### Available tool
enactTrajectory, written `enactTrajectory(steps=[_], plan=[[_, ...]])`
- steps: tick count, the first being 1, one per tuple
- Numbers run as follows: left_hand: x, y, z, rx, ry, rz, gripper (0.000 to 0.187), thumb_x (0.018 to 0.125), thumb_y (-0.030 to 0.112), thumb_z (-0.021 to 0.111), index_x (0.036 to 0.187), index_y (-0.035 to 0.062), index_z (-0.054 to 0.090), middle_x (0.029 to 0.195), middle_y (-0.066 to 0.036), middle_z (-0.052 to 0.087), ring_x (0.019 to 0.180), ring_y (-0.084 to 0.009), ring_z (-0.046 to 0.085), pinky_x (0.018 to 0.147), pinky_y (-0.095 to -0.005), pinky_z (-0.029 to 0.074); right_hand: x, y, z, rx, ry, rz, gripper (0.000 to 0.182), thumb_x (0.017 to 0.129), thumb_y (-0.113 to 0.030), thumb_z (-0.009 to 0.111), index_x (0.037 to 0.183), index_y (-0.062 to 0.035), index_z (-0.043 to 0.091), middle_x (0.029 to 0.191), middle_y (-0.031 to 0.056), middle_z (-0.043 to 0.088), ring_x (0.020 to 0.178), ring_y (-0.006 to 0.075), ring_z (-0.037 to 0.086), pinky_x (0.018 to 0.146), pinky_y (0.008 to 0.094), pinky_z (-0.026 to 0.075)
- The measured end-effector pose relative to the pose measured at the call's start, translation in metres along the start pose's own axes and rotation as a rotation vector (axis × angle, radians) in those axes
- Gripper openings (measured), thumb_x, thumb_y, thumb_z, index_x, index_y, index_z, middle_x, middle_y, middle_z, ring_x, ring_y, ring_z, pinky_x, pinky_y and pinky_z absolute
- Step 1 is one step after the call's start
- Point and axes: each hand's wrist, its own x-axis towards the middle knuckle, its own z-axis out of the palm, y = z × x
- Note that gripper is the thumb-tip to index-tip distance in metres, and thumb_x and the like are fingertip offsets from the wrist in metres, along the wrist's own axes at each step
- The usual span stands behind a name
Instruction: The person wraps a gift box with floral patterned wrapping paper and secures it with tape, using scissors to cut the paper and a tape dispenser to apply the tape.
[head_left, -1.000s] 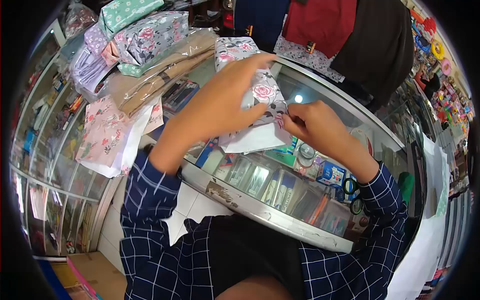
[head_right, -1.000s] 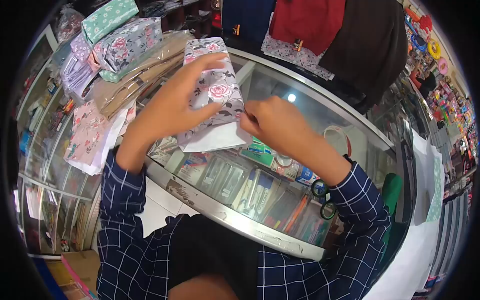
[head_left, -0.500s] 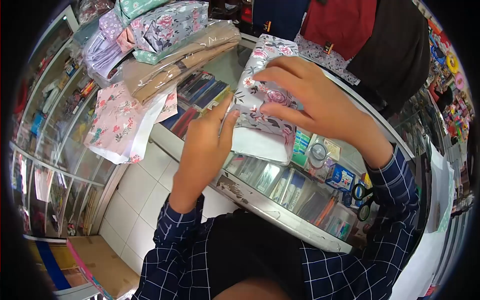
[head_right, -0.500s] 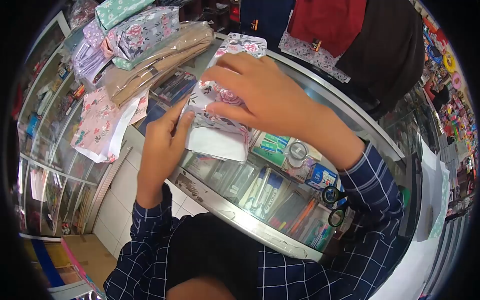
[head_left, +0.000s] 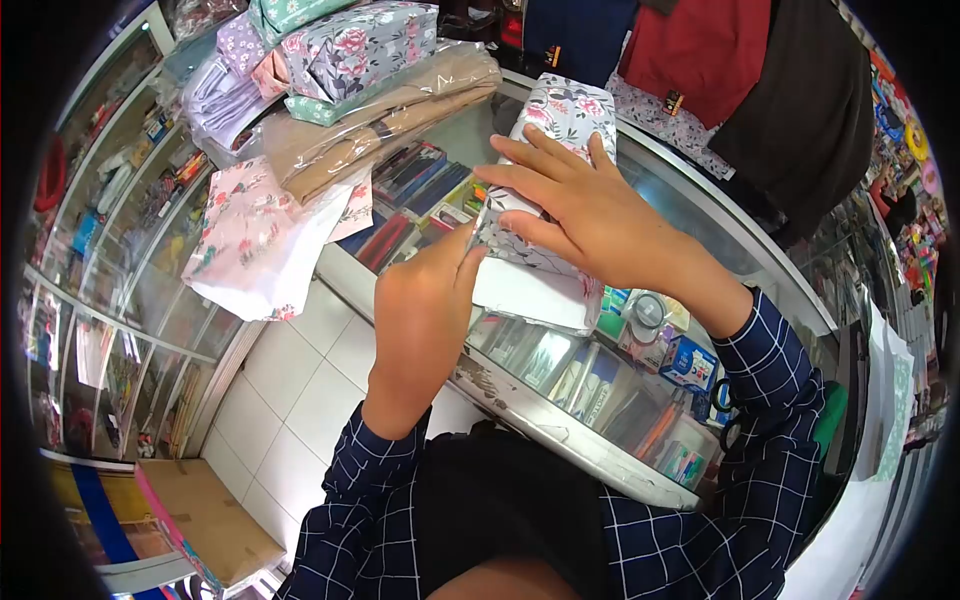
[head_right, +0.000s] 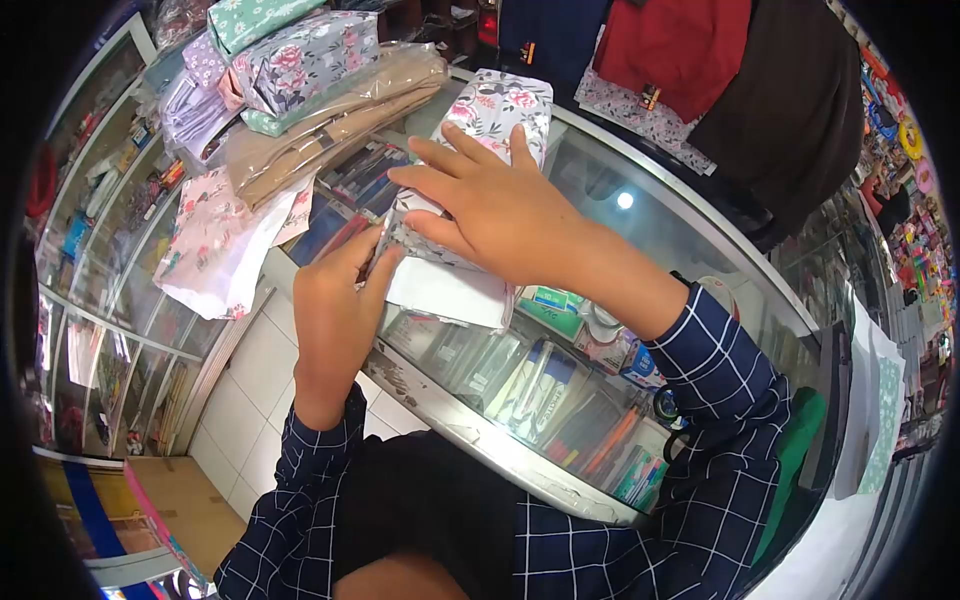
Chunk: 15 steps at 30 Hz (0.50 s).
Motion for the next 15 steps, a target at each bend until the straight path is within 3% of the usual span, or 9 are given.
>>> enactTrajectory(steps=[4,7,10,13,15], plan=[[-0.012,0.001,-0.012,0.118,-0.026,0.042,0.027,0.081,0.01,0.069,0.108,0.0044,0.067,0.072,-0.015,0.063,0.064,-0.0276,0.059,0.065,-0.0372,0.047,0.0,0.0,0.0,-0.003,0.012,-0.005,0.045,0.097,-0.044,0.045,0.135,-0.0199,0.048,0.149,0.0125,0.035,0.141,0.0375,0.024,0.106,0.0695,0.015],[-0.014,0.004,-0.022,0.137,-0.054,-0.06,0.032,0.077,0.011,0.074,0.108,0.0057,0.068,0.076,-0.011,0.065,0.07,-0.0227,0.058,0.07,-0.0352,0.047,0.0,0.0,0.001,0.0,0.018,-0.001,0.044,0.097,-0.043,0.045,0.135,-0.0203,0.049,0.149,0.0124,0.035,0.14,0.0383,0.024,0.106,0.0697,0.015],[-0.008,0.002,-0.022,-0.076,0.005,-0.085,0.036,0.074,0.012,0.077,0.108,0.0047,0.069,0.078,-0.009,0.066,0.077,-0.0224,0.058,0.071,-0.0345,0.048,0.0,0.0,0.001,0.003,0.028,-0.002,0.043,0.097,-0.042,0.045,0.134,-0.0203,0.049,0.149,0.0122,0.035,0.14,0.0386,0.024,0.105,0.0699,0.015],[0.007,-0.004,-0.015,-0.039,0.097,0.03,0.029,0.075,0.012,0.077,0.104,0.0074,0.072,0.086,-0.008,0.069,0.078,-0.0148,0.062,0.065,-0.0289,0.048,0.0,-0.001,0.0,0.004,0.017,0.003,0.043,0.097,-0.041,0.045,0.134,-0.0195,0.049,0.148,0.0121,0.036,0.14,0.0384,0.024,0.105,0.0698,0.015],[0.014,-0.002,-0.01,-0.007,0.068,0.035,0.025,0.079,0.012,0.073,0.103,0.0059,0.071,0.084,-0.011,0.069,0.072,-0.0191,0.063,0.064,-0.0301,0.049,0.0,-0.001,-0.002,0.008,0.004,0.007,0.043,0.097,-0.041,0.045,0.134,-0.0191,0.049,0.148,0.0121,0.036,0.14,0.038,0.024,0.105,0.0697,0.015]])
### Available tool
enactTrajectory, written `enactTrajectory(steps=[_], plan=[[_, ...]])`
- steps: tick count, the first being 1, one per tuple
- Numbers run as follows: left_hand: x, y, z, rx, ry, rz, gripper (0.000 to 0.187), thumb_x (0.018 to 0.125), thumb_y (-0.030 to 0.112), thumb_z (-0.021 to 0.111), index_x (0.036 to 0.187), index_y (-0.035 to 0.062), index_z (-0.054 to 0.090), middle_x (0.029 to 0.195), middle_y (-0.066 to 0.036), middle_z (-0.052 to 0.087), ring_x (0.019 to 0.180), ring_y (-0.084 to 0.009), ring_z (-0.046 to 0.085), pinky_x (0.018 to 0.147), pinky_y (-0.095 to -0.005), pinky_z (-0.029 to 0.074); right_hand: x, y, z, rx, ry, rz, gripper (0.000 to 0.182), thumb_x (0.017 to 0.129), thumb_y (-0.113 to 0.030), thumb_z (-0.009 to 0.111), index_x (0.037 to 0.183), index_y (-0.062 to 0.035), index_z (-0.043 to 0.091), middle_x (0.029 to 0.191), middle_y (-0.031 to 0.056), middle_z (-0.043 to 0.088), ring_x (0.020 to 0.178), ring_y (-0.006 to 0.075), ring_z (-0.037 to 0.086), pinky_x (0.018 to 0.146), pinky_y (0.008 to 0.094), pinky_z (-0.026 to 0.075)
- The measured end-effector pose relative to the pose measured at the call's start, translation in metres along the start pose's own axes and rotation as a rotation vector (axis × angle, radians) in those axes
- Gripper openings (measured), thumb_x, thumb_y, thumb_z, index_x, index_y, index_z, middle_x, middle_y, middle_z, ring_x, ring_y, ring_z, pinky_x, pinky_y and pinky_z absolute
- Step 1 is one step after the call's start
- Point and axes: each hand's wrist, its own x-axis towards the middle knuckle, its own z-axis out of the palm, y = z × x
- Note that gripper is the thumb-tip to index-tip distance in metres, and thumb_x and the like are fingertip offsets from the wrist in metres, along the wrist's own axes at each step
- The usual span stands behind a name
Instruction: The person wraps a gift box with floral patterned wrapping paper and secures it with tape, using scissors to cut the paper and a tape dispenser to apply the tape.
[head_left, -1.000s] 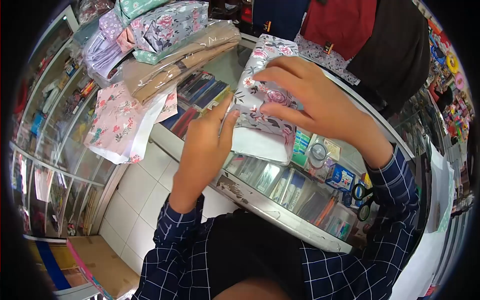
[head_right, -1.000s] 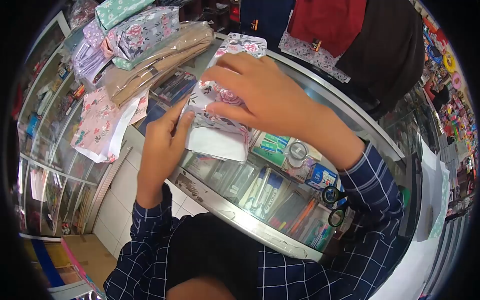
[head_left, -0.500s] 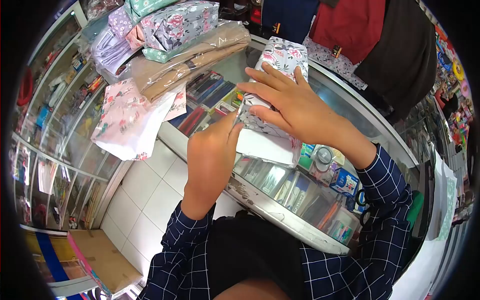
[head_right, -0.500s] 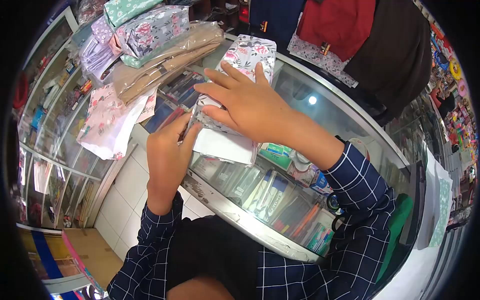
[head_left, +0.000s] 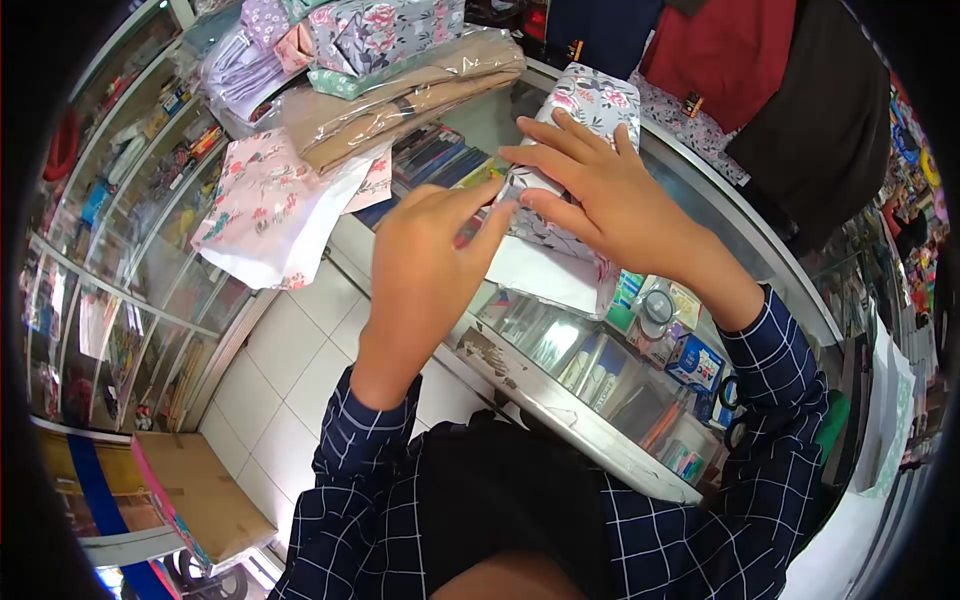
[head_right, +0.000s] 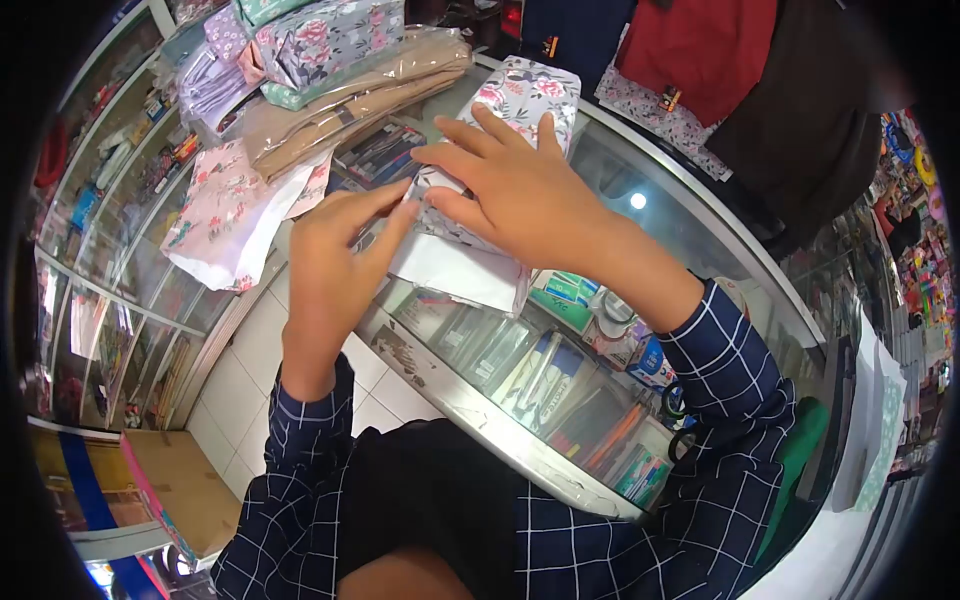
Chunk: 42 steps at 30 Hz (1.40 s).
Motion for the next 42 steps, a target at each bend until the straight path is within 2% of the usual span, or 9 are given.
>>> enactTrajectory(steps=[6,12,15,21,25,29,35,38,42], plan=[[0.006,0.003,0.008,0.224,-0.038,0.095,0.012,0.083,0.013,0.067,0.086,0.0018,0.067,0.073,-0.013,0.064,0.067,-0.0267,0.061,0.06,-0.0355,0.047,0.001,-0.002,0.0,-0.046,0.0,0.035,0.043,0.097,-0.041,0.044,0.133,-0.018,0.05,0.148,0.0123,0.035,0.14,0.0375,0.025,0.105,0.0702,0.016],[-0.006,-0.001,-0.002,0.514,-0.195,0.237,0.008,0.08,0.011,0.067,0.08,0.0032,0.065,0.084,-0.011,0.065,0.08,-0.0259,0.06,0.069,-0.0371,0.045,0.0,-0.001,0.002,-0.029,0.017,0.05,0.042,0.097,-0.04,0.045,0.132,-0.0188,0.05,0.148,0.0122,0.036,0.141,0.0369,0.024,0.105,0.0703,0.016],[-0.017,-0.006,-0.008,0.364,-0.079,0.346,0.008,0.076,0.009,0.064,0.077,0.0009,0.063,0.089,-0.009,0.064,0.089,-0.0249,0.058,0.079,-0.037,0.043,0.001,-0.001,0.003,-0.023,0.02,0.046,0.042,0.096,-0.04,0.045,0.133,-0.019,0.05,0.148,0.0119,0.036,0.141,0.0366,0.025,0.105,0.07,0.015],[-0.024,0.001,-0.041,0.232,-0.211,0.359,0.012,0.07,0.011,0.071,0.081,0.0064,0.069,0.103,-0.008,0.064,0.102,-0.0261,0.057,0.086,-0.0373,0.042,0.0,0.006,-0.002,0.037,-0.02,0.001,0.042,0.098,-0.039,0.043,0.133,-0.0188,0.05,0.148,0.0118,0.036,0.14,0.0358,0.026,0.107,0.0682,0.014],[-0.007,-0.014,-0.058,0.138,-0.322,0.287,0.03,0.068,0.005,0.067,0.097,0.0126,0.068,0.127,-0.005,0.057,0.111,-0.0278,0.054,0.092,-0.0397,0.041,-0.001,0.008,-0.007,0.185,-0.018,-0.004,0.037,0.097,-0.032,0.044,0.132,-0.0182,0.051,0.147,0.0121,0.036,0.14,0.0359,0.025,0.108,0.0666,0.012],[0.015,-0.032,-0.049,0.304,-0.364,0.671,0.033,0.07,0.004,0.066,0.101,0.0153,0.066,0.134,0.001,0.055,0.126,-0.024,0.048,0.102,-0.0398,0.039,-0.025,0.003,-0.02,-0.028,0.053,-0.269,0.039,0.085,-0.021,0.058,0.124,-0.0185,0.056,0.145,0.0117,0.038,0.14,0.036,0.025,0.11,0.0616,0.011],[0.041,-0.039,-0.04,0.328,-0.424,1.004,0.017,0.074,0.011,0.063,0.091,0.0123,0.066,0.125,-0.001,0.06,0.12,-0.0201,0.053,0.097,-0.0363,0.043,-0.082,-0.015,-0.033,-0.308,-0.158,-0.394,0.029,0.077,-0.011,0.063,0.106,-0.0134,0.063,0.121,0.0033,0.056,0.128,0.0214,0.043,0.105,0.0547,0.025],[0.046,-0.047,-0.03,0.31,-0.368,1.134,0.012,0.073,0.011,0.063,0.085,0.0083,0.063,0.114,-0.002,0.062,0.112,-0.017,0.056,0.095,-0.0341,0.043,-0.089,-0.011,-0.032,-0.292,-0.065,-0.362,0.021,0.082,-0.011,0.055,0.101,-0.0083,0.061,0.113,0.0038,0.058,0.122,0.019,0.048,0.101,0.0433,0.034],[0.042,-0.053,-0.015,0.209,-0.341,1.127,0.011,0.073,0.01,0.062,0.083,0.0067,0.061,0.104,-0.002,0.063,0.102,-0.0159,0.058,0.093,-0.0325,0.044,-0.095,-0.001,-0.022,-0.311,0.008,-0.303,0.017,0.082,-0.013,0.055,0.097,-0.0072,0.06,0.108,0.005,0.059,0.119,0.0195,0.049,0.096,0.0382,0.038]])
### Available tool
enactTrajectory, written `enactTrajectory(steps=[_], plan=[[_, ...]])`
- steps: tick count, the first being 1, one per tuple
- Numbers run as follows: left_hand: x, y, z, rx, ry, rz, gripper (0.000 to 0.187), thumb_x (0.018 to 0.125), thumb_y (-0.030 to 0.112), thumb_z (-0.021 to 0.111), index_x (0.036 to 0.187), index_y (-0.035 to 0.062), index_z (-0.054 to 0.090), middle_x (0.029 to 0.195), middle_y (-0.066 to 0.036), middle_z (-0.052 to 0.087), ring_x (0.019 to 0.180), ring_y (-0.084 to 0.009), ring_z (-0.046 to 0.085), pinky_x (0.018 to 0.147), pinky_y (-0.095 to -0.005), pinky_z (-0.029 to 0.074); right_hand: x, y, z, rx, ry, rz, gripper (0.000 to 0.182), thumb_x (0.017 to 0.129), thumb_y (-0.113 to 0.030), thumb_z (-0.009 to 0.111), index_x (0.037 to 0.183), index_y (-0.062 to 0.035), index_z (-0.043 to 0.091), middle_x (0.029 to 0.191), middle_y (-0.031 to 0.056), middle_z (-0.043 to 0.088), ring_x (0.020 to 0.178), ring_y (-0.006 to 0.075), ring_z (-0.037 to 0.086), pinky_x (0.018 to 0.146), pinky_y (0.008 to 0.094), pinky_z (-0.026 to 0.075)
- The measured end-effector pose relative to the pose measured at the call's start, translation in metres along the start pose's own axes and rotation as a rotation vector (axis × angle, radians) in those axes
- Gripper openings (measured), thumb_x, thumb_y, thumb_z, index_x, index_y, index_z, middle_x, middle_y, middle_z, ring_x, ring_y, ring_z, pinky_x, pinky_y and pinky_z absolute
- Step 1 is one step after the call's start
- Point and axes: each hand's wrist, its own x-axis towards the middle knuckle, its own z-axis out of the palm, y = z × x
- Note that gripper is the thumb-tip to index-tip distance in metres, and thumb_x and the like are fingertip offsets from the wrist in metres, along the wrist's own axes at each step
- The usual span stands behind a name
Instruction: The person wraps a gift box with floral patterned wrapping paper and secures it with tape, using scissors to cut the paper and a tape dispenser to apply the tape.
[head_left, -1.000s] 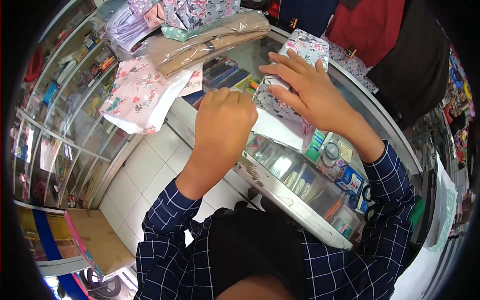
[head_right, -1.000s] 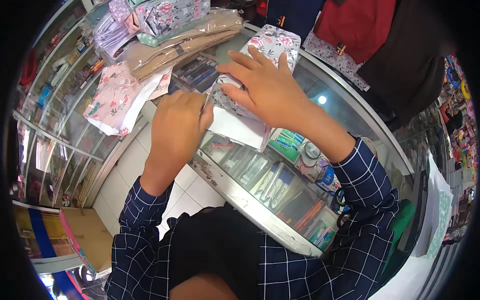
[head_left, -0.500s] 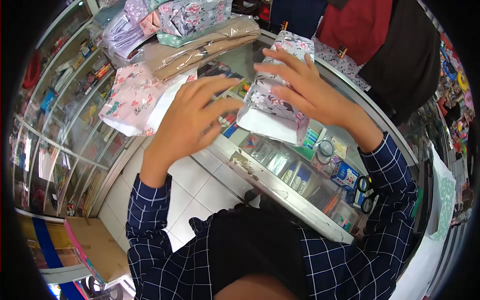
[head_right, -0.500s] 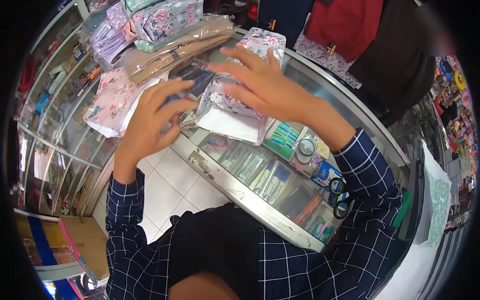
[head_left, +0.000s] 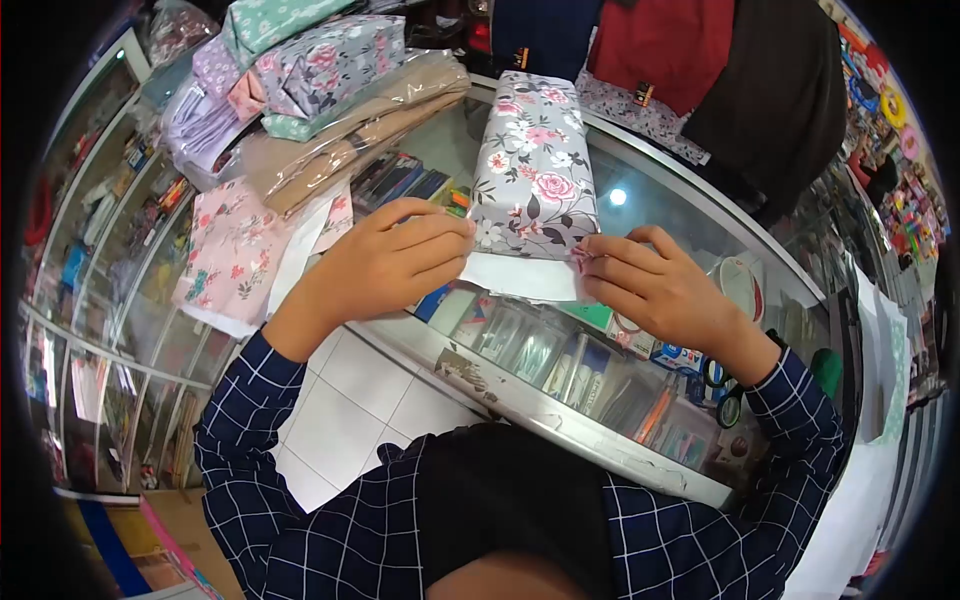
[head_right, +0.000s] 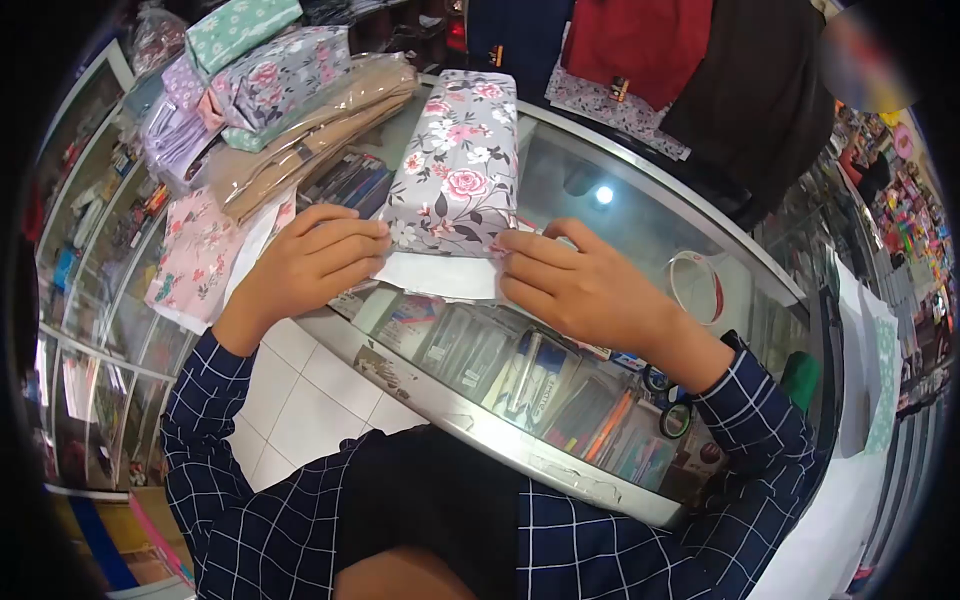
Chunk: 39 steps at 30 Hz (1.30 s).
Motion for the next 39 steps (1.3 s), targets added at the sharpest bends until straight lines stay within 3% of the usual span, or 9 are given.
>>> enactTrajectory(steps=[4,8,13,23,28,32,36,37,39], plan=[[0.008,0.002,0.005,-0.187,0.053,-0.159,0.019,0.067,0.002,0.07,0.084,0.0069,0.062,0.091,-0.002,0.064,0.103,-0.0199,0.061,0.09,-0.0354,0.046,0.001,0.001,0.003,0.105,0.074,0.123,0.014,0.08,-0.013,0.06,0.092,-0.0052,0.058,0.105,0.0078,0.058,0.114,0.0239,0.051,0.09,0.0376,0.041],[0.017,-0.005,0.004,-0.276,0.189,-0.271,0.016,0.073,0.01,0.071,0.074,0.0048,0.056,0.11,-0.01,0.058,0.108,-0.0241,0.058,0.093,-0.0362,0.044,0.009,0.002,0.017,0.221,0.375,0.19,0.024,0.074,-0.007,0.076,0.081,-0.0026,0.054,0.105,0.0129,0.054,0.105,0.0282,0.054,0.081,0.0386,0.045],[0.026,-0.002,0.012,-0.478,0.167,-0.402,0.032,0.077,0.008,0.075,0.064,0.0025,0.046,0.13,-0.016,0.053,0.102,-0.0296,0.06,0.078,-0.0339,0.05,0.006,0.008,0.025,0.469,0.473,0.345,0.027,0.081,-0.007,0.073,0.075,-0.0015,0.047,0.115,0.0165,0.05,0.096,0.0255,0.054,0.079,0.0349,0.046],[0.036,0.001,0.024,-0.469,0.317,-0.481,0.031,0.075,-0.001,0.071,0.063,0.0018,0.044,0.104,-0.015,0.062,0.087,-0.0262,0.061,0.067,-0.0312,0.05,0.02,0.013,0.04,0.679,0.616,0.504,0.024,0.082,-0.002,0.07,0.076,-0.0016,0.047,0.079,0.0062,0.05,0.065,0.0122,0.047,0.058,0.024,0.04],[0.04,0.004,0.026,-0.599,0.313,-0.647,0.024,0.076,0.002,0.071,0.086,0.0022,0.049,0.092,-0.011,0.058,0.081,-0.0241,0.06,0.068,-0.0307,0.051,0.024,0.017,0.041,0.791,0.739,0.52,0.026,0.084,-0.002,0.07,0.093,-0.0017,0.046,0.079,0.0036,0.052,0.066,0.0084,0.048,0.057,0.0213,0.04],[0.055,0.008,0.02,-0.75,0.165,-0.794,0.054,0.072,0.004,0.077,0.114,0.0051,0.043,0.09,-0.007,0.055,0.089,-0.0172,0.061,0.081,-0.029,0.048,0.034,0.03,0.022,0.58,0.788,0.372,0.031,0.082,-0.005,0.073,0.101,-0.0029,0.049,0.086,0.0038,0.058,0.066,0.0068,0.051,0.056,0.0207,0.041],[0.061,0.008,0.033,-0.609,0.226,-0.647,0.082,0.068,0.017,0.082,0.133,0.0051,0.034,0.109,-0.013,0.051,0.105,-0.0225,0.054,0.093,-0.0362,0.044,0.046,0.029,0.005,0.451,0.706,0.241,0.033,0.078,-0.005,0.075,0.104,-0.0032,0.054,0.095,0.0055,0.06,0.069,0.0122,0.059,0.058,0.0239,0.047],[0.062,0.005,0.03,-0.449,0.216,-0.602,0.094,0.064,0.025,0.085,0.14,0.0058,0.032,0.129,-0.016,0.047,0.123,-0.0274,0.045,0.103,-0.0405,0.037,0.048,0.029,0.004,0.456,0.684,0.224,0.032,0.079,-0.006,0.074,0.105,-0.0037,0.055,0.098,0.0062,0.061,0.072,0.0152,0.061,0.063,0.0259,0.051],[0.072,-0.003,0.027,-0.453,0.267,-0.48,0.091,0.063,0.032,0.084,0.138,0.0088,0.037,0.134,-0.015,0.046,0.129,-0.0342,0.039,0.107,-0.0445,0.031,0.052,0.033,0.005,0.451,0.653,0.152,0.038,0.077,0.001,0.074,0.108,-0.0023,0.052,0.101,0.0066,0.061,0.07,0.0102,0.052,0.061,0.0225,0.044]])
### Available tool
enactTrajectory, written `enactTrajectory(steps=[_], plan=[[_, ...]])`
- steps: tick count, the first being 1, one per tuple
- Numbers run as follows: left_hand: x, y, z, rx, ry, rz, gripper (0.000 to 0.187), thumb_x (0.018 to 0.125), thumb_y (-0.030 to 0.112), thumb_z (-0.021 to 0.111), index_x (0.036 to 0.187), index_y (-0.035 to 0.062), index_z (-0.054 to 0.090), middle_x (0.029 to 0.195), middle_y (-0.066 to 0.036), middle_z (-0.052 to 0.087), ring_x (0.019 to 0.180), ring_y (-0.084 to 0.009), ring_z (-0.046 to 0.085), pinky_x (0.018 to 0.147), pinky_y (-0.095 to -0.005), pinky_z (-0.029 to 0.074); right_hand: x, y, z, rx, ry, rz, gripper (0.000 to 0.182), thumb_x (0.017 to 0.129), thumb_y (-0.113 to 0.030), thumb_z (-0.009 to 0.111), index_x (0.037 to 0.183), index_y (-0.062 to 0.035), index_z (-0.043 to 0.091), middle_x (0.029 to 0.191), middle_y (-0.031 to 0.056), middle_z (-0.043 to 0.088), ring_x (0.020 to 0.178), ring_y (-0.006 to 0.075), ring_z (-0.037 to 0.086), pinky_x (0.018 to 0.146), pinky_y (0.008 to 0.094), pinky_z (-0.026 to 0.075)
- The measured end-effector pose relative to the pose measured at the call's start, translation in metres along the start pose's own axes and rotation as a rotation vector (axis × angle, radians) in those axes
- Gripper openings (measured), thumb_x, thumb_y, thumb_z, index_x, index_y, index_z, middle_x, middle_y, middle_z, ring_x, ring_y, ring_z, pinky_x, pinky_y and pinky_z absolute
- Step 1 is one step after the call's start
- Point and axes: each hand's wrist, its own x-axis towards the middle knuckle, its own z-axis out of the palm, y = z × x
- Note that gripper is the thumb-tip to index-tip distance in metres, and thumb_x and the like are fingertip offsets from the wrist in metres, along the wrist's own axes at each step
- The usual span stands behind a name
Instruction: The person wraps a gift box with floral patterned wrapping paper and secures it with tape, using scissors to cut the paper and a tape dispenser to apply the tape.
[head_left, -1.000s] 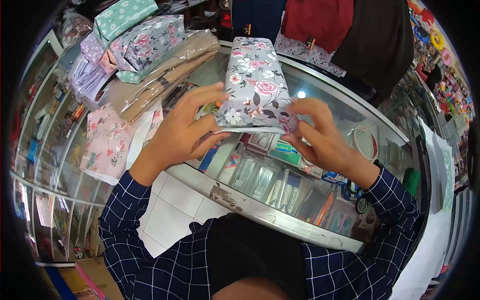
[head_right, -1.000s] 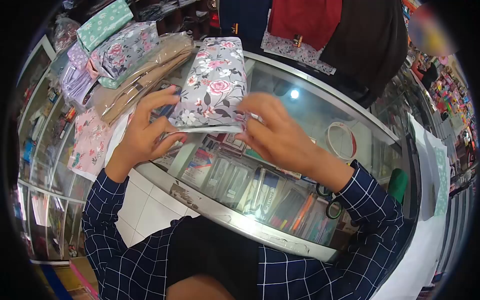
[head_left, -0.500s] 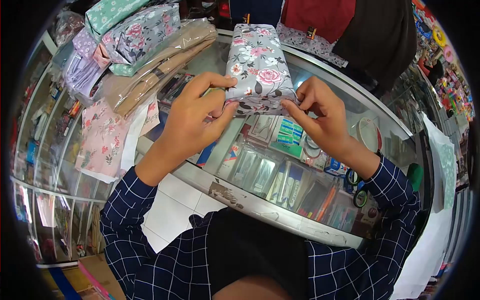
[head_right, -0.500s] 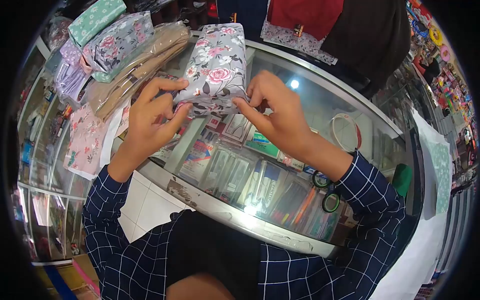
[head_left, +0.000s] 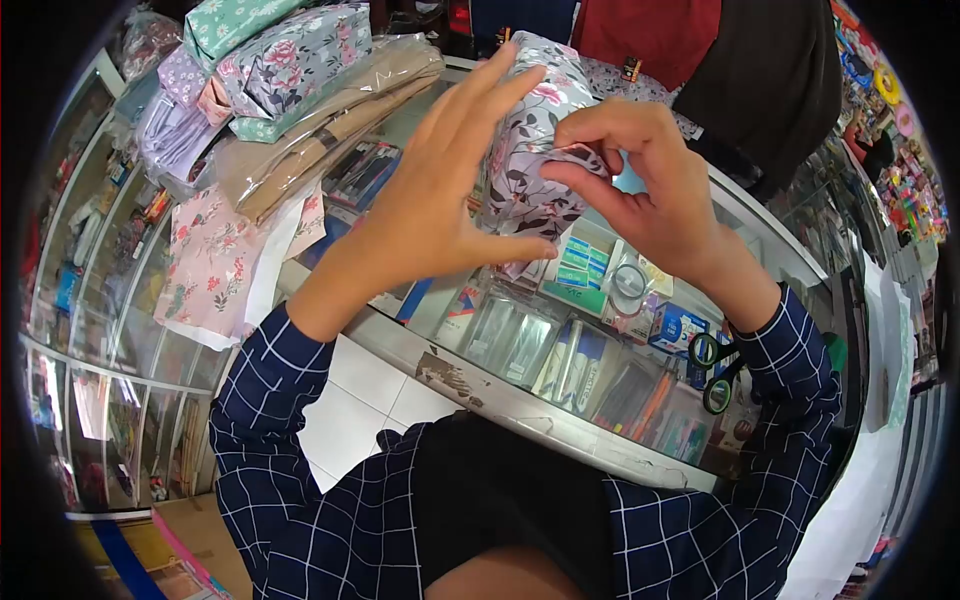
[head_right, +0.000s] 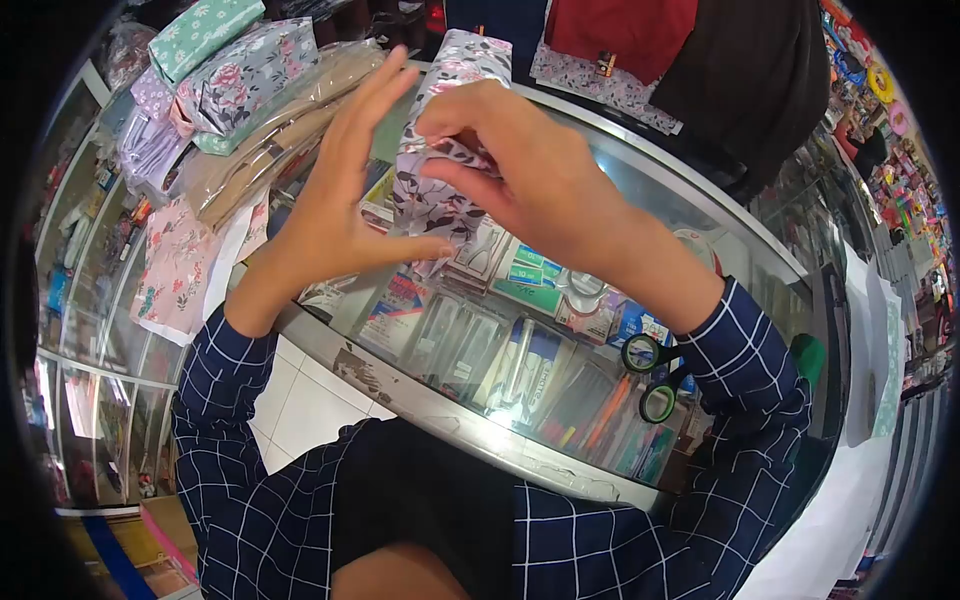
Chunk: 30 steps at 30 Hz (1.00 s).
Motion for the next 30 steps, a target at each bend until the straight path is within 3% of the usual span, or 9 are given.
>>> enactTrajectory(steps=[2,6,10,13,16,19,20,24,30], plan=[[0.011,-0.003,-0.003,-0.027,-0.056,0.064,0.079,0.068,0.032,0.082,0.135,0.0117,0.045,0.14,-0.009,0.046,0.139,-0.0363,0.028,0.111,-0.0473,0.025,0.003,0.001,0.004,-0.013,0.0,-0.049,0.041,0.076,0.001,0.076,0.11,-0.0026,0.053,0.102,0.0067,0.061,0.068,0.0086,0.047,0.061,0.0212,0.041],[0.008,-0.028,0.011,-0.348,-0.157,0.138,0.05,0.079,0.02,0.074,0.124,0.0095,0.053,0.133,-0.009,0.053,0.14,-0.0331,0.029,0.112,-0.0462,0.024,0.002,0.001,0.004,0.128,-0.058,0.11,0.035,0.08,-0.009,0.073,0.111,-0.0058,0.057,0.1,0.0076,0.061,0.079,0.0211,0.062,0.07,0.0294,0.052],[0.005,-0.04,0.008,-0.335,-0.209,0.149,0.046,0.08,0.017,0.073,0.121,0.0102,0.054,0.133,-0.008,0.053,0.14,-0.0311,0.028,0.111,-0.0461,0.025,0.002,0.013,0.0,0.093,-0.11,0.003,0.037,0.077,-0.008,0.074,0.113,-0.0086,0.064,0.097,0.0075,0.062,0.083,0.0225,0.06,0.071,0.0307,0.049],[0.006,-0.026,0.001,-0.34,-0.166,0.058,0.039,0.077,0.011,0.072,0.115,0.0087,0.061,0.129,-0.01,0.058,0.136,-0.0292,0.038,0.113,-0.0463,0.023,0.0,0.011,0.003,0.073,-0.05,0.05,0.027,0.077,-0.006,0.073,0.104,-0.0068,0.067,0.091,0.0078,0.062,0.079,0.0218,0.061,0.067,0.03,0.048],[0.009,-0.037,-0.014,-0.278,-0.182,0.076,0.029,0.074,0.003,0.07,0.103,0.0058,0.069,0.118,-0.011,0.066,0.123,-0.0278,0.053,0.112,-0.045,0.029,0.002,0.001,0.0,0.134,-0.085,0.22,0.021,0.076,-0.004,0.073,0.097,-0.0057,0.068,0.086,0.008,0.062,0.075,0.0215,0.061,0.065,0.0297,0.048],[0.008,-0.035,-0.009,-0.458,-0.079,0.076,0.027,0.073,-0.003,0.068,0.098,0.0054,0.072,0.107,-0.011,0.07,0.109,-0.0274,0.063,0.107,-0.0436,0.038,0.002,-0.001,0.001,0.088,-0.058,0.194,0.018,0.076,-0.002,0.073,0.094,-0.0055,0.068,0.082,0.0079,0.061,0.072,0.0212,0.061,0.062,0.0291,0.047],[0.008,-0.035,-0.01,-0.405,-0.079,0.113,0.031,0.074,-0.006,0.066,0.102,0.0055,0.072,0.108,-0.013,0.069,0.107,-0.0281,0.064,0.101,-0.0427,0.045,0.001,0.001,0.0,0.092,-0.084,0.173,0.025,0.075,-0.001,0.072,0.099,-0.0066,0.067,0.083,0.0075,0.06,0.074,0.022,0.06,0.064,0.031,0.047],[0.005,-0.037,-0.009,-0.407,-0.051,0.129,0.03,0.074,-0.004,0.066,0.103,0.0032,0.071,0.106,-0.014,0.069,0.105,-0.0297,0.065,0.101,-0.0437,0.044,0.017,-0.013,-0.006,-0.045,-0.194,0.065,0.034,0.074,-0.005,0.071,0.107,-0.0124,0.064,0.089,0.007,0.058,0.081,0.0245,0.058,0.07,0.0346,0.048],[0.004,-0.029,-0.009,-0.432,-0.067,0.124,0.028,0.074,-0.003,0.067,0.102,0.002,0.07,0.103,-0.015,0.069,0.099,-0.0294,0.067,0.099,-0.0433,0.046,0.04,-0.028,-0.019,-0.282,-0.394,-0.13,0.025,0.069,-0.001,0.067,0.093,-0.0057,0.06,0.093,0.009,0.057,0.083,0.026,0.059,0.068,0.0332,0.05]])
